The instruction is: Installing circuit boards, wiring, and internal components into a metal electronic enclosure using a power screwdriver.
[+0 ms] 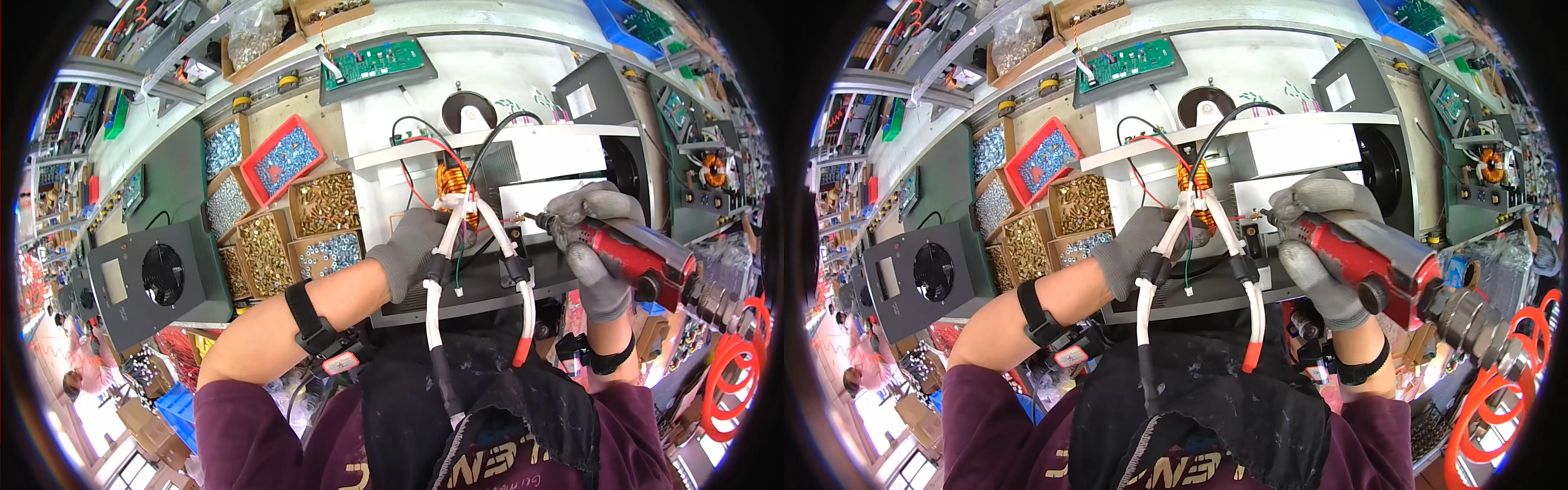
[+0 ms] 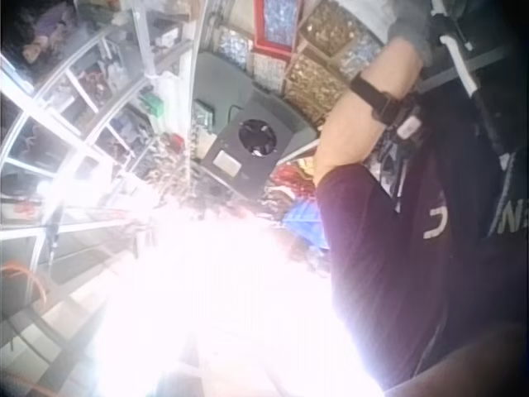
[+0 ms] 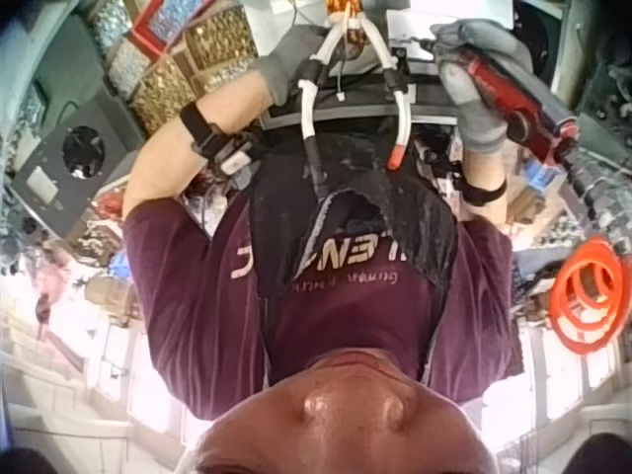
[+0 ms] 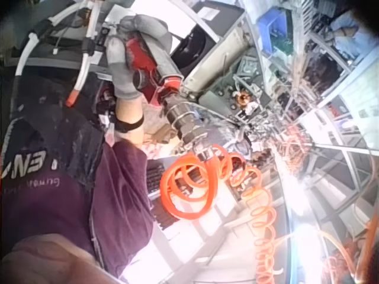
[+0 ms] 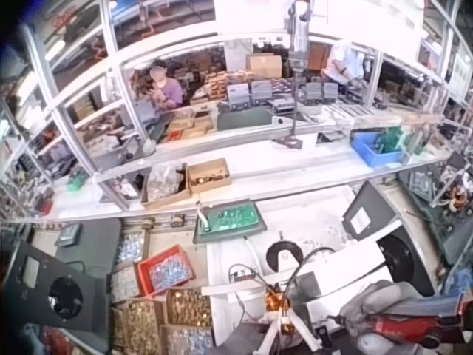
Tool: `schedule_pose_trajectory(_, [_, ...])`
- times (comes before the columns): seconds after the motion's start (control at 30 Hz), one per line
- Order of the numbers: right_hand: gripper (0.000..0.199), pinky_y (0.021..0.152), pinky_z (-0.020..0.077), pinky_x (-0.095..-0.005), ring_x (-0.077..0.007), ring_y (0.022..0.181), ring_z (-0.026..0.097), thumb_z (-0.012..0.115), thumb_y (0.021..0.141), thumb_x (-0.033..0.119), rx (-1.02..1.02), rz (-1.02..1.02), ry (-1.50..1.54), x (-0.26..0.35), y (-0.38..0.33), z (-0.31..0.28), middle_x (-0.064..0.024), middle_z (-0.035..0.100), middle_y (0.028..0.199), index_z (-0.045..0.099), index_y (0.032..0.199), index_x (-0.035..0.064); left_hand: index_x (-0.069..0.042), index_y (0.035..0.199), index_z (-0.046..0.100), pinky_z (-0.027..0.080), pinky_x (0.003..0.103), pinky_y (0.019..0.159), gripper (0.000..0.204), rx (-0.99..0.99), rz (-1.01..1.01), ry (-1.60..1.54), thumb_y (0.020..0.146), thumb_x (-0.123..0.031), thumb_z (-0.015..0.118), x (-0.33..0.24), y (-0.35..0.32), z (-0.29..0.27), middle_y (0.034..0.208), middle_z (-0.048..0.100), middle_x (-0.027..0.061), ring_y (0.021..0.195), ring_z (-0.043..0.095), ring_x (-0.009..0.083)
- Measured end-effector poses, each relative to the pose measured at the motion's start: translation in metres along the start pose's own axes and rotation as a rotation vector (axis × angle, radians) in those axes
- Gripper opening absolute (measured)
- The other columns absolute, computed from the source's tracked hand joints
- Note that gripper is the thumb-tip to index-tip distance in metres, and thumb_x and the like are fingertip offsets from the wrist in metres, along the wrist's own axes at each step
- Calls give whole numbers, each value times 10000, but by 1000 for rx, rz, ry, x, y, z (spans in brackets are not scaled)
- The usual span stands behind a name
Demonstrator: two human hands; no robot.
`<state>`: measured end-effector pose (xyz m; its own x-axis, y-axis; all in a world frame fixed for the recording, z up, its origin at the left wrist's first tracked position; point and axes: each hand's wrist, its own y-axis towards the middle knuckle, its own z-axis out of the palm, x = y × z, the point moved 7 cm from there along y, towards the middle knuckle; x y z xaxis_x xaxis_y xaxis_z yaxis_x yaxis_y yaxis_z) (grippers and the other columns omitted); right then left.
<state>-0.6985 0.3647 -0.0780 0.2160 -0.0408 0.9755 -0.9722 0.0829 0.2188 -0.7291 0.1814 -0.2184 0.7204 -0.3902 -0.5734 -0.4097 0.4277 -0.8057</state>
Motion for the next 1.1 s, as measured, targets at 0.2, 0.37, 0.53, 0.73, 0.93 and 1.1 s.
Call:
schedule_pose_trajectory(0.2, [506,870,492,-384,-240,945,599,769,734,173,-23,-17,152,3,0,-5,-121,569,968,470,1110,13,15,966,638,485,272,535,302,-16,-33,164,854,-263,674,-2,3,-1,701,633,69,603,588,101])
schedule_pose_trajectory(0.37, [509,856,498,-380,-253,965,606,776,731,181,-63,28,181,-1,-3,-5,-120,573,964,474,1105,14,10,987,638,476,271,505,176,-32,-104,122,877,-122,601,-1,3,1,729,635,62,585,594,115])
schedule_pose_trajectory(0.53, [510,821,514,-368,-257,969,606,777,726,187,-59,22,189,-5,1,-4,-120,572,972,475,1102,20,17,1009,629,481,276,536,319,-16,-95,98,854,-258,673,1,5,-1,714,638,72,598,582,100])
schedule_pose_trajectory(0.73, [517,809,518,-356,-247,944,608,770,725,214,-119,27,174,0,0,-8,-118,566,970,476,1106,26,31,977,617,469,325,539,424,-23,62,295,830,-362,684,0,3,-2,681,628,106,584,584,161])
schedule_pose_trajectory(0.93, [532,761,526,-322,-247,944,605,773,721,222,-117,-53,186,21,5,-15,-118,553,968,469,1110,24,23,977,585,464,326,540,351,69,474,155,884,-316,600,-25,-22,-1,649,589,97,569,565,178])
schedule_pose_trajectory(1.1, [467,750,523,-313,-250,957,594,730,750,133,-77,-141,211,22,10,-17,-121,547,986,464,1117,19,-9,1104,559,443,225,513,229,127,180,-78,898,-96,510,-10,-26,-6,745,574,22,593,539,82])
